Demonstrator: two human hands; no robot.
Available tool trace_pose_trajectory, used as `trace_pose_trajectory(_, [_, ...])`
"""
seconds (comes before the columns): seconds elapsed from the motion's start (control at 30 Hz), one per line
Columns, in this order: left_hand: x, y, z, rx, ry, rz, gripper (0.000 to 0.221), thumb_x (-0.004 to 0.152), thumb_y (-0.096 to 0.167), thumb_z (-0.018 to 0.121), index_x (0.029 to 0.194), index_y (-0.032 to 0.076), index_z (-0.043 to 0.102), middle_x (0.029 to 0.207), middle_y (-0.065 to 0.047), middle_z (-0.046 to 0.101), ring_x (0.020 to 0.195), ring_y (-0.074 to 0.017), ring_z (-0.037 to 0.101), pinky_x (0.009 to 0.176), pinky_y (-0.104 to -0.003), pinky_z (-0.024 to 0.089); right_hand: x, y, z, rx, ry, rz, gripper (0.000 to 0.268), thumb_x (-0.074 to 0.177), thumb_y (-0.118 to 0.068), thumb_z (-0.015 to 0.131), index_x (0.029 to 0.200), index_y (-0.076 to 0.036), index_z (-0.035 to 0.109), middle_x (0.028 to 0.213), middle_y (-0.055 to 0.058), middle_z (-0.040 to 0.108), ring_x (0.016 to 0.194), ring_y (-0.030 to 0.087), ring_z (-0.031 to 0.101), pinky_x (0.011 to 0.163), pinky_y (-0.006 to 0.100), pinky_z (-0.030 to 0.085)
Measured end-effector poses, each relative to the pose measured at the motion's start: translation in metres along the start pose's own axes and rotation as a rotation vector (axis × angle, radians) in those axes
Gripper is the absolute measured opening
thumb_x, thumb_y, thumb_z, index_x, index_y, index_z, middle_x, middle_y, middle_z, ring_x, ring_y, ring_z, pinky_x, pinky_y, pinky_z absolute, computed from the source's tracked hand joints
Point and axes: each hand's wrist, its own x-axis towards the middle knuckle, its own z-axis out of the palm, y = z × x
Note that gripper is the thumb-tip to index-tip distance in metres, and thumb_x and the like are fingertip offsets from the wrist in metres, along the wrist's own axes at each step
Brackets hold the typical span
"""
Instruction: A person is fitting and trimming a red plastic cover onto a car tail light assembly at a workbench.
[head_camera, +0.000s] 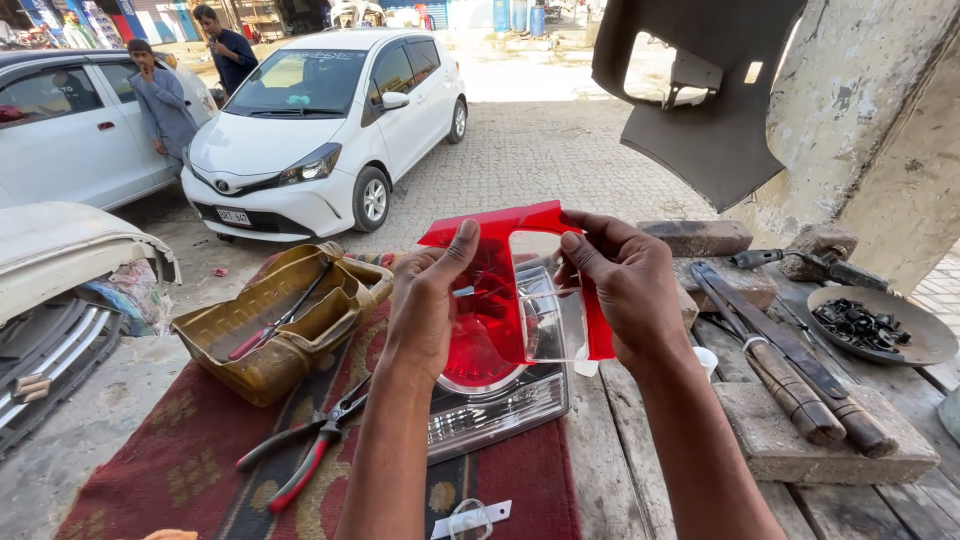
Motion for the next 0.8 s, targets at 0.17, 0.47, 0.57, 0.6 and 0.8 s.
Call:
trace_pose_trajectory(0.17, [0.001, 0.018, -0.008, 0.28, 0.348, 0.267, 0.032, 0.093, 0.028, 0.069, 0.082, -0.002, 0.073, 0.06, -0.015, 0.066, 0.047, -0.016, 0.061, 0.038, -0.027, 0.053, 0.001, 0.0, -0.001, 0.007, 0.03, 0.013, 0.034, 0.097, -0.007, 0.069, 0.128, 0.008, 0.067, 0.081, 0.019, 0.069, 0.067, 0.021, 0.067, 0.062, 0.035, 0.064])
trace_pose_trajectory(0.47, [-0.009, 0.026, -0.007, 0.158, -0.078, -0.037, 0.026, 0.078, 0.014, 0.068, 0.092, -0.005, 0.078, 0.078, -0.024, 0.072, 0.07, -0.0312, 0.073, 0.054, -0.042, 0.061, -0.004, -0.009, 0.006, 0.02, 0.082, 0.035, 0.032, 0.099, -0.005, 0.066, 0.129, 0.007, 0.067, 0.083, 0.019, 0.07, 0.068, 0.021, 0.067, 0.065, 0.035, 0.062])
trace_pose_trajectory(0.57, [-0.014, 0.02, 0.003, 0.129, -0.247, -0.075, 0.04, 0.078, 0.023, 0.08, 0.108, -0.005, 0.077, 0.092, -0.024, 0.076, 0.084, -0.0288, 0.074, 0.067, -0.043, 0.064, -0.005, -0.01, 0.006, 0.017, 0.096, 0.062, 0.032, 0.1, -0.005, 0.064, 0.13, 0.006, 0.066, 0.084, 0.019, 0.07, 0.069, 0.022, 0.067, 0.066, 0.036, 0.062])
trace_pose_trajectory(0.6, [-0.015, 0.017, 0.006, 0.112, -0.311, -0.066, 0.052, 0.074, 0.023, 0.086, 0.115, -0.006, 0.074, 0.096, -0.022, 0.076, 0.087, -0.0247, 0.072, 0.072, -0.041, 0.064, -0.006, -0.01, 0.006, 0.008, 0.098, 0.072, 0.032, 0.1, -0.006, 0.064, 0.13, 0.006, 0.067, 0.085, 0.019, 0.07, 0.07, 0.022, 0.067, 0.066, 0.037, 0.062])
trace_pose_trajectory(0.8, [-0.015, 0.009, 0.014, 0.077, -0.176, -0.087, 0.035, 0.069, 0.005, 0.089, 0.099, -0.007, 0.076, 0.083, -0.023, 0.074, 0.069, -0.0266, 0.073, 0.062, -0.039, 0.063, -0.007, -0.005, 0.009, 0.021, 0.054, 0.03, 0.03, 0.099, -0.007, 0.066, 0.125, 0.008, 0.067, 0.081, 0.019, 0.07, 0.067, 0.021, 0.068, 0.064, 0.035, 0.062])
